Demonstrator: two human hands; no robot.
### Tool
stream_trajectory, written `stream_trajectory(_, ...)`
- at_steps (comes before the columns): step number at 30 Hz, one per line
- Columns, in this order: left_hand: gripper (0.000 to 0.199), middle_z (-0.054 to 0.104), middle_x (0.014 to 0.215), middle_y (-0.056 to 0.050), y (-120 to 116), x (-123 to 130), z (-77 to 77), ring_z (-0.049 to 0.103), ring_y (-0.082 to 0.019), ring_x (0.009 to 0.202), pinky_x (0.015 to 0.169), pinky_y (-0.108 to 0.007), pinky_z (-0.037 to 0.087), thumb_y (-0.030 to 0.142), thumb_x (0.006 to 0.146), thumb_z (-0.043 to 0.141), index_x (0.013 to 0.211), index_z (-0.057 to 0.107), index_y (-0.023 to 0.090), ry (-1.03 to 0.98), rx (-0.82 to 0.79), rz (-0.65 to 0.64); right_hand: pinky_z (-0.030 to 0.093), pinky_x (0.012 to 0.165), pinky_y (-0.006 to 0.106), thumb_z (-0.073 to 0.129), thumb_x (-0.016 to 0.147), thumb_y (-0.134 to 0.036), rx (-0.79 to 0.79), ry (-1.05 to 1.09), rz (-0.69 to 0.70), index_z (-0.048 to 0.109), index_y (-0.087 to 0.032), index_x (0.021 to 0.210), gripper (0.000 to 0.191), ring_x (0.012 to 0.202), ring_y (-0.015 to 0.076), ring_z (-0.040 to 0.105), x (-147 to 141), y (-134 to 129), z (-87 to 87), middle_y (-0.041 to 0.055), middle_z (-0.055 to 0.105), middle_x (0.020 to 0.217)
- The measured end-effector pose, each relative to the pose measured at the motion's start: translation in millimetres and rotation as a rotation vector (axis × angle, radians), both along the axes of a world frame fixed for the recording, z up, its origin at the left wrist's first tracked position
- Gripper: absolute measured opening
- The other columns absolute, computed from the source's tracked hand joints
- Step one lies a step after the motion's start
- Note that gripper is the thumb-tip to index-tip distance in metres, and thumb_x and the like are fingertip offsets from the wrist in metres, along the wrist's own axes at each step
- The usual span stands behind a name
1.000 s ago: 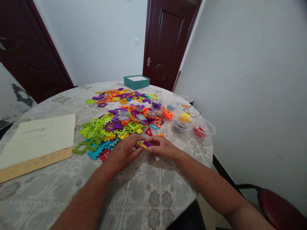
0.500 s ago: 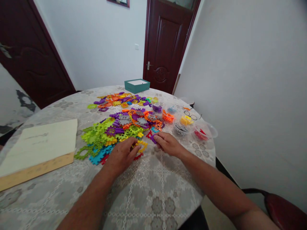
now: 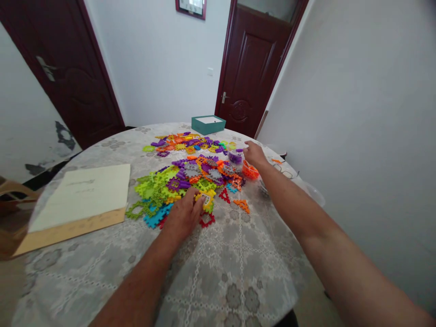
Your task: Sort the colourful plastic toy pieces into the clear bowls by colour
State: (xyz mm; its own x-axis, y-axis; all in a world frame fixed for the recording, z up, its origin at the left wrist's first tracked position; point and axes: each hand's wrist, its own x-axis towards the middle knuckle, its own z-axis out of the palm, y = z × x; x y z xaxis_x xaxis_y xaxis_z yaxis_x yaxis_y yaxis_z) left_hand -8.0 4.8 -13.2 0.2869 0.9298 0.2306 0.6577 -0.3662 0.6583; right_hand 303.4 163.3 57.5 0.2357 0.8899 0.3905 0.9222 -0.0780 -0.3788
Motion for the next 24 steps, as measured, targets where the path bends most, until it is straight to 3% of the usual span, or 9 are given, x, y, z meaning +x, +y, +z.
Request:
stream_trajectory(2,0.021,0.071,0.081,-0.002,1,-2,-0.7,0.070,-0.020,0.074,0.068,-0.030,0.045,0.038,0.105,0.041,0.113,0.054,0.024,-0.044,-0.031,-0.014,0.050,0.092,0.032,0.052,0.096,-0.019,0.026,0.081,0.069,0.063,-0.013,0.136,0.042,0.097,0.0202,0.069,-10,-12,-11.1,0.0120,0.076,0.112)
stream_trajectory(5,0.024,0.073,0.085,-0.004,1,-2,-4.1,0.071,-0.022,0.077,0.069,-0.031,0.045,0.036,0.105,0.040,0.118,0.055,0.023,-0.033,-0.024,-0.027,0.053,0.078,0.029,0.053,0.097,-0.028,-0.045,0.256,0.304,0.071,-0.016,0.121,0.032,0.077,0.0169,0.068,-42,-57,-36.4,0.0067,0.076,0.097)
stream_trajectory(7,0.026,0.074,0.092,-0.006,1,0,-6.6,0.071,-0.023,0.082,0.072,-0.031,0.046,0.034,0.104,0.041,0.121,0.056,0.023,-0.004,0.018,-0.028,0.053,0.074,0.029,0.053,0.099,-0.033,-0.131,0.363,0.496,0.071,-0.018,0.119,0.031,0.073,0.0159,0.068,-66,-95,-54.0,0.0043,0.076,0.094)
stream_trajectory(9,0.027,0.075,0.098,-0.007,1,1,-7.3,0.072,-0.023,0.087,0.074,-0.031,0.046,0.034,0.103,0.042,0.121,0.059,0.023,0.015,0.056,-0.034,0.053,0.075,0.029,0.054,0.100,-0.034,-0.156,0.387,0.601,0.071,-0.020,0.119,0.029,0.076,0.0161,0.069,-83,-127,-68.1,0.0036,0.076,0.097)
stream_trajectory(12,0.027,0.076,0.095,-0.006,2,-1,-4.1,0.072,-0.022,0.085,0.074,-0.031,0.047,0.035,0.102,0.044,0.117,0.063,0.022,0.003,0.050,-0.011,0.052,0.090,0.033,0.054,0.100,-0.026,-0.054,0.255,0.593,0.071,-0.021,0.116,0.024,0.096,0.0193,0.070,-88,-151,-81.4,0.0061,0.076,0.108)
stream_trajectory(15,0.031,0.077,0.087,-0.005,5,-4,-0.5,0.072,-0.022,0.079,0.071,-0.031,0.049,0.039,0.101,0.047,0.118,0.064,0.021,-0.069,-0.009,0.053,0.048,0.100,0.038,0.054,0.099,-0.020,-0.012,0.031,0.481,0.070,-0.018,0.118,0.025,0.111,0.0243,0.065,-71,-148,-90.9,0.0123,0.073,0.119)
stream_trajectory(19,0.036,0.077,0.083,-0.004,8,-7,-3.4,0.074,-0.021,0.077,0.070,-0.031,0.053,0.043,0.101,0.046,0.123,0.062,0.020,-0.175,-0.096,0.064,0.044,0.105,0.043,0.056,0.099,-0.023,-0.073,-0.183,0.424,0.068,-0.016,0.122,0.027,0.116,0.0289,0.059,-55,-142,-100.9,0.0164,0.070,0.121)
stream_trajectory(24,0.033,0.077,0.087,-0.005,9,-4,-8.0,0.076,-0.021,0.078,0.068,-0.031,0.057,0.043,0.102,0.043,0.116,0.062,0.021,-0.299,-0.197,0.001,0.044,0.100,0.043,0.062,0.098,-0.036,-0.138,-0.309,0.412,0.068,-0.016,0.117,0.028,0.112,0.0310,0.057,-63,-147,-103.5,0.0169,0.069,0.117)
